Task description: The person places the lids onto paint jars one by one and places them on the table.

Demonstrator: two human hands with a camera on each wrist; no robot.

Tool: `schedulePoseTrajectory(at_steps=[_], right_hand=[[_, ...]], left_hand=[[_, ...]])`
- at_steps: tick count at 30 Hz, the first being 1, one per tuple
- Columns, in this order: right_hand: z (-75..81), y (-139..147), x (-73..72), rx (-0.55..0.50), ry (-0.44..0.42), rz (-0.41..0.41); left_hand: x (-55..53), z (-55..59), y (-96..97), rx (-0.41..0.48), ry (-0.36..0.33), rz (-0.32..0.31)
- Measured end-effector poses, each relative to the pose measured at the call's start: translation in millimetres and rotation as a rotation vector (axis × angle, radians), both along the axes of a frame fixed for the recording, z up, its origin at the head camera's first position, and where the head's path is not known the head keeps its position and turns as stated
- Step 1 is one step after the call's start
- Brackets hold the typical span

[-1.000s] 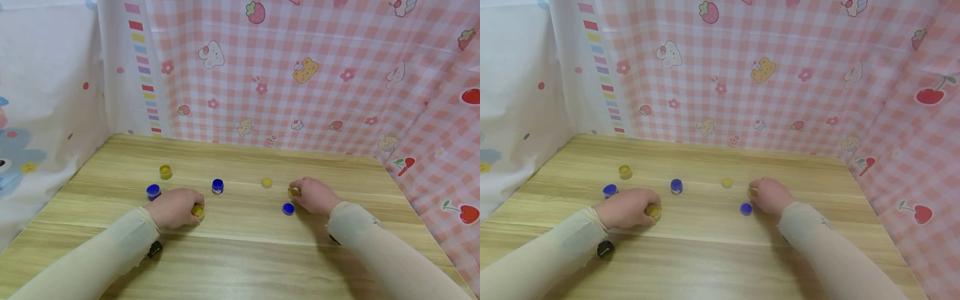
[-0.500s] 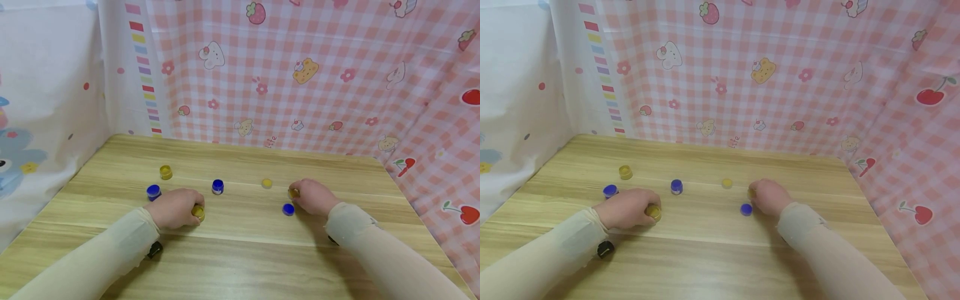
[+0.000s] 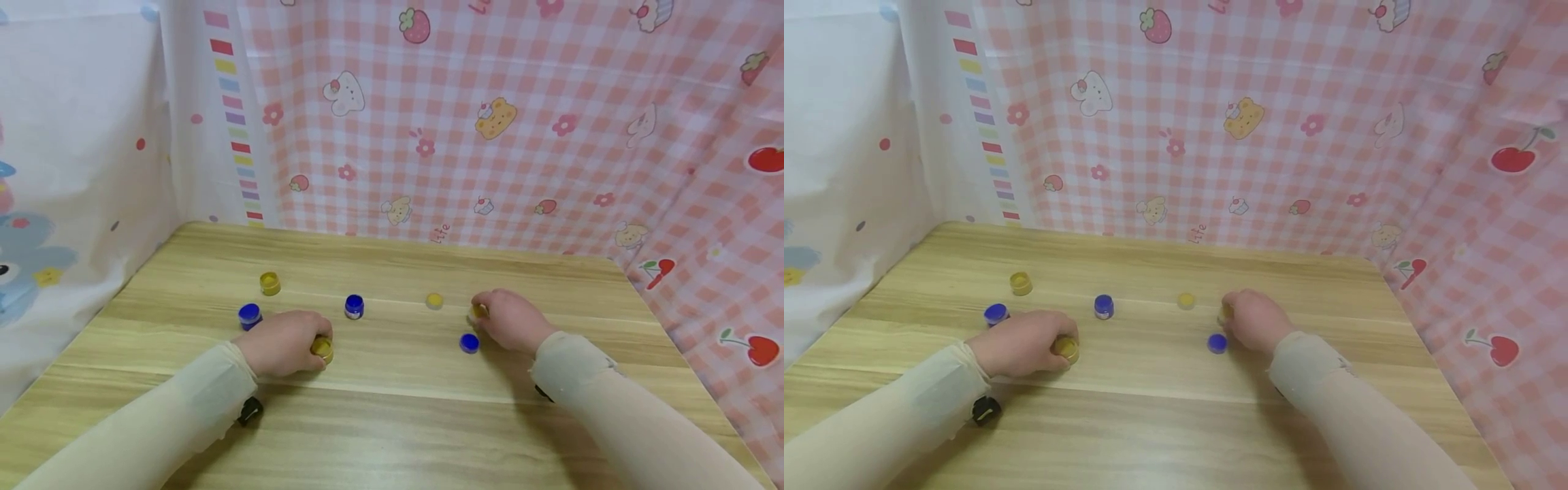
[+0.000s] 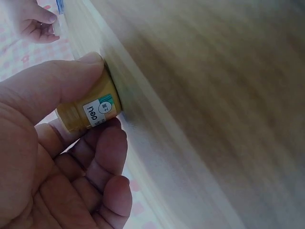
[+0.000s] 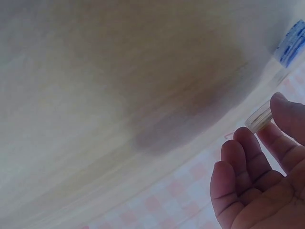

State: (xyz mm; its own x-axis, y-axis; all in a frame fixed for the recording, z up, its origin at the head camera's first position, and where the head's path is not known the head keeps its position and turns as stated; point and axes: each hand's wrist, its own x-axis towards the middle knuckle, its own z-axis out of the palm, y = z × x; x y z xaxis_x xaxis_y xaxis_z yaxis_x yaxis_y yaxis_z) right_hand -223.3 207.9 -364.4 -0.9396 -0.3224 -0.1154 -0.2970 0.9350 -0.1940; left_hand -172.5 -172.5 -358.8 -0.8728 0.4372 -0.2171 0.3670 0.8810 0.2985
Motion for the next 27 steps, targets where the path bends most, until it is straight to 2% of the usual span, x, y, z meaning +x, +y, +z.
schedulePoseTrajectory(at_steps=[9, 18, 27], right_hand=[[7.2, -3.5, 5.2, -0.053, -0.004, -0.026], [10.7, -10.1, 10.8, -0.108, -0.011, -0.054], [15.5, -20.8, 18.2, -0.193, 0.032, -0.05]], left_hand=[[-0.6, -2.3, 0.6, 0.013, 0.007, -0.014], [-3.3, -0.1, 8.2, 0.101, -0.025, -0.01], [-5.5, 0.3, 19.4, 0.17, -0.04, -0.011]])
